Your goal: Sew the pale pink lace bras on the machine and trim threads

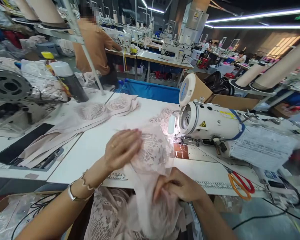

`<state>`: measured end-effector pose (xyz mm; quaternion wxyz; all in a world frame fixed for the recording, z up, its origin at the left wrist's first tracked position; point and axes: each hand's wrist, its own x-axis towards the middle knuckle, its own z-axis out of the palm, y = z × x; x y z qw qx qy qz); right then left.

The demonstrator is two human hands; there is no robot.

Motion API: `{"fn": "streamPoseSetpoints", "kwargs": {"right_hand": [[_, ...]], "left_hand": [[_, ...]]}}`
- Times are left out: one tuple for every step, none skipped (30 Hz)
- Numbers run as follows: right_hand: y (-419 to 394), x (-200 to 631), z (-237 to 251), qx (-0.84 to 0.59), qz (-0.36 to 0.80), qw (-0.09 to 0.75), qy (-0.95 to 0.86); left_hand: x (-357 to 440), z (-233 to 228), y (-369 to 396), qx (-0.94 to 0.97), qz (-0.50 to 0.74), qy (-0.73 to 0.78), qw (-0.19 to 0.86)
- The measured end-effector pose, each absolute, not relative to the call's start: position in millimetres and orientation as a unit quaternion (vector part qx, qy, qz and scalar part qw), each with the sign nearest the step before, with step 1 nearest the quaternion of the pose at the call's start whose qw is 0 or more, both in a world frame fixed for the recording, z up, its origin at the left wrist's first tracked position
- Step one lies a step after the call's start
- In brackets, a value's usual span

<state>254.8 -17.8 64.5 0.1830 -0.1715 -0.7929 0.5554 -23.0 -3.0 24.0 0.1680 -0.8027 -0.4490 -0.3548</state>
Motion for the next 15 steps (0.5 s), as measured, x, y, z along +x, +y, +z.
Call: {"fn": "streamPoseSetpoints", "kwargs": {"right_hand": [[-20.1, 255.9, 61.3, -0.206, 0.549, 0.168, -0.792], [-22.8, 258.3, 56.5, -0.263, 0.521, 0.167, -0.794], [-25.7, 261.6, 50.4, -0.322, 0.484, 0.17, -0.796], [-28.5, 265.1, 43.5, -0.372, 0.448, 0.173, -0.794], [-31.0, 268.3, 36.4, -0.405, 0.425, 0.176, -0.79], [-33.2, 270.6, 29.4, -0.421, 0.417, 0.183, -0.784], [-35.0, 271.6, 22.8, -0.423, 0.422, 0.201, -0.776], [-36.5, 271.1, 16.7, -0.422, 0.432, 0.227, -0.764], [-37.8, 269.1, 11.1, -0.422, 0.446, 0.258, -0.746], [-38.9, 265.8, 6.0, -0.428, 0.459, 0.289, -0.723], [-39.9, 261.6, 1.4, -0.441, 0.466, 0.32, -0.697], [-40.7, 256.7, -3.0, -0.463, 0.464, 0.354, -0.667], [-41.1, 251.8, -6.9, -0.491, 0.454, 0.388, -0.634], [-41.2, 247.2, -10.4, -0.518, 0.44, 0.419, -0.602], [-40.9, 243.2, -13.4, -0.539, 0.428, 0.445, -0.573]], "left_hand": [[-14.5, 22.4, -1.7, -0.785, -0.359, -0.47, 0.182], [-7.2, 19.9, -2.2, -0.766, -0.354, -0.503, 0.185], [-0.5, 15.9, -5.2, -0.752, -0.339, -0.54, 0.168], [6.1, 10.5, -10.7, -0.747, -0.324, -0.565, 0.133], [13.1, 4.0, -18.6, -0.752, -0.317, -0.573, 0.08], [20.8, -3.1, -28.2, -0.766, -0.314, -0.562, 0.006], [29.3, -10.0, -38.6, -0.779, -0.319, -0.533, -0.087], [38.4, -15.9, -49.1, -0.778, -0.328, -0.501, -0.191], [47.7, -20.3, -58.8, -0.758, -0.335, -0.478, -0.292], [56.5, -22.9, -67.2, -0.715, -0.344, -0.468, -0.389], [64.5, -23.6, -74.0, -0.652, -0.352, -0.47, -0.478], [71.2, -22.8, -78.9, -0.578, -0.361, -0.48, -0.553], [76.3, -20.9, -82.0, -0.501, -0.372, -0.489, -0.609], [79.8, -18.4, -83.5, -0.433, -0.385, -0.493, -0.649], [81.9, -15.8, -83.6, -0.381, -0.404, -0.491, -0.671]]}}
